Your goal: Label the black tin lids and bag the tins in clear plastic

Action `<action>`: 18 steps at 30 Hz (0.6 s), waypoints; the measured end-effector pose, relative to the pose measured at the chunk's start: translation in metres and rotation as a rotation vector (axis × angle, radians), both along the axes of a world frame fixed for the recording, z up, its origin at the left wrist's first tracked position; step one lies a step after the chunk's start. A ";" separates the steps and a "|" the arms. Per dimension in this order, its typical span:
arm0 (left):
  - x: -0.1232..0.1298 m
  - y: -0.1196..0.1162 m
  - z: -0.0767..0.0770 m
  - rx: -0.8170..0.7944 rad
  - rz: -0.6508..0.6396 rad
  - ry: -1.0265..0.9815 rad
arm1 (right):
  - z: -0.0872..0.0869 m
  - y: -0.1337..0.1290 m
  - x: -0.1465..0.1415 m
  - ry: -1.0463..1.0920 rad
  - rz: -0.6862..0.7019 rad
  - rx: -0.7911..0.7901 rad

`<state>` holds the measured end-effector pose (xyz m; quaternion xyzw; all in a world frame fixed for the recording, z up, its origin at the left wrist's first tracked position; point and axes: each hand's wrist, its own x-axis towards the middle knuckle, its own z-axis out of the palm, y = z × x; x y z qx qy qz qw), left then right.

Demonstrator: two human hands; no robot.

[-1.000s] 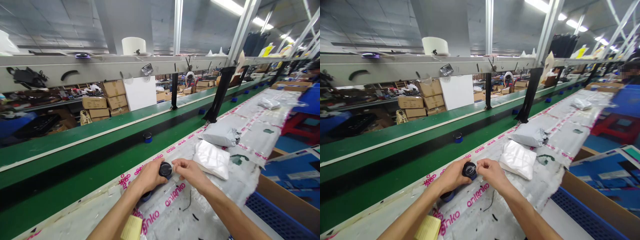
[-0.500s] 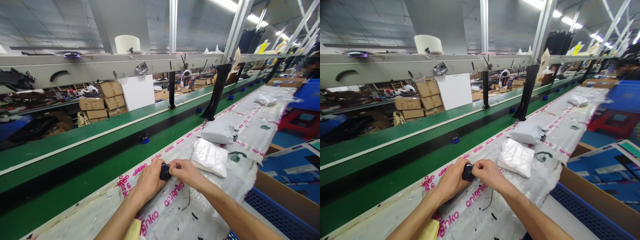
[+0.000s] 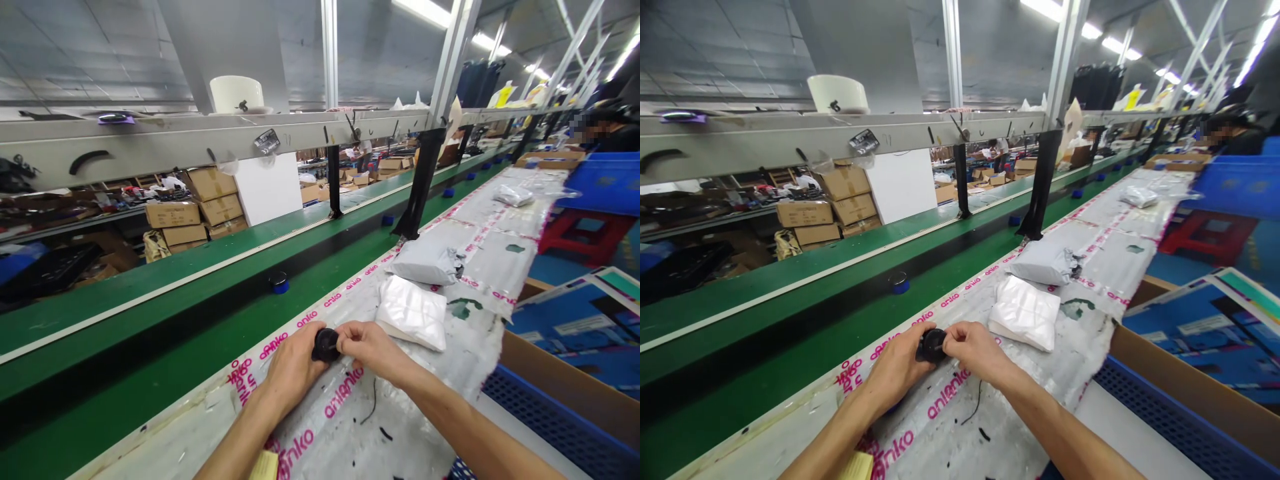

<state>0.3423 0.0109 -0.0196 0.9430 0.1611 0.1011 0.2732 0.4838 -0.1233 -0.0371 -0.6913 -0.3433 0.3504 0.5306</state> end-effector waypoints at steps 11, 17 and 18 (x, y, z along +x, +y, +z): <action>0.001 0.004 0.001 -0.041 -0.038 -0.018 | 0.004 0.006 0.004 -0.132 0.027 -0.030; 0.000 0.003 0.002 -0.040 -0.040 -0.022 | 0.005 0.006 0.002 -0.193 0.012 -0.028; -0.001 0.003 0.002 -0.039 -0.041 -0.022 | 0.005 0.006 0.002 -0.201 0.010 -0.030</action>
